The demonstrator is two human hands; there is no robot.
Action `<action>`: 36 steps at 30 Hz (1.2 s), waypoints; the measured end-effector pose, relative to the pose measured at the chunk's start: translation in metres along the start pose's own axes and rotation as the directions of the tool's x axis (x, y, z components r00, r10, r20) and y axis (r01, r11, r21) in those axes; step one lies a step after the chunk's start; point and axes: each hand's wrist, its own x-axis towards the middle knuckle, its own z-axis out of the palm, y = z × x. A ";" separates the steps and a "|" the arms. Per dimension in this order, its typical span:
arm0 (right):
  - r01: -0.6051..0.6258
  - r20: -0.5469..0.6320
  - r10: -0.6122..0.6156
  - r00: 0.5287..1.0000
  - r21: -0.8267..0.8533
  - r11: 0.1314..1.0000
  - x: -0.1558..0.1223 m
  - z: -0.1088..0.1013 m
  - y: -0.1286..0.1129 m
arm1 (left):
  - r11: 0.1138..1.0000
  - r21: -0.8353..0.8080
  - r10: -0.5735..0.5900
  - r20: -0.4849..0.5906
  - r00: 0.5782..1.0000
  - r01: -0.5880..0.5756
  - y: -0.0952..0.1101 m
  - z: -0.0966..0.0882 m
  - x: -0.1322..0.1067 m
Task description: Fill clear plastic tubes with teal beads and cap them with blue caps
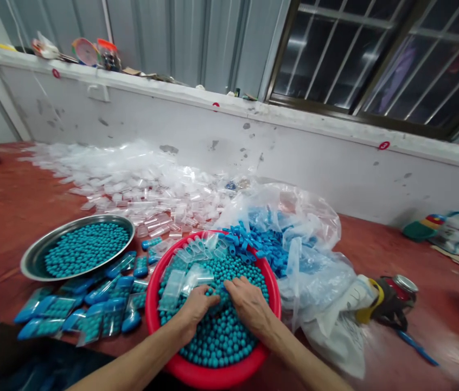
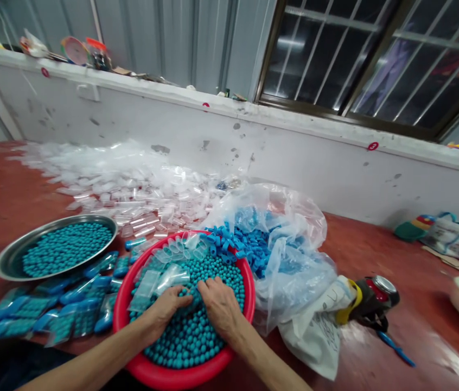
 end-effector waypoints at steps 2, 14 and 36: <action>0.028 0.014 -0.030 0.999 0.145 0.989 -0.005 0.001 0.001 | 0.999 0.028 0.026 -0.013 1.000 -0.025 0.000 -0.002 -0.001; -0.040 -0.157 0.249 0.956 0.770 0.637 -0.001 0.006 -0.006 | 0.989 0.008 0.149 0.004 0.989 -0.149 0.013 0.004 -0.016; -0.170 -0.172 0.412 0.895 0.722 0.671 -0.011 0.013 0.001 | 0.977 0.069 0.193 0.097 0.976 -0.200 0.011 0.010 -0.035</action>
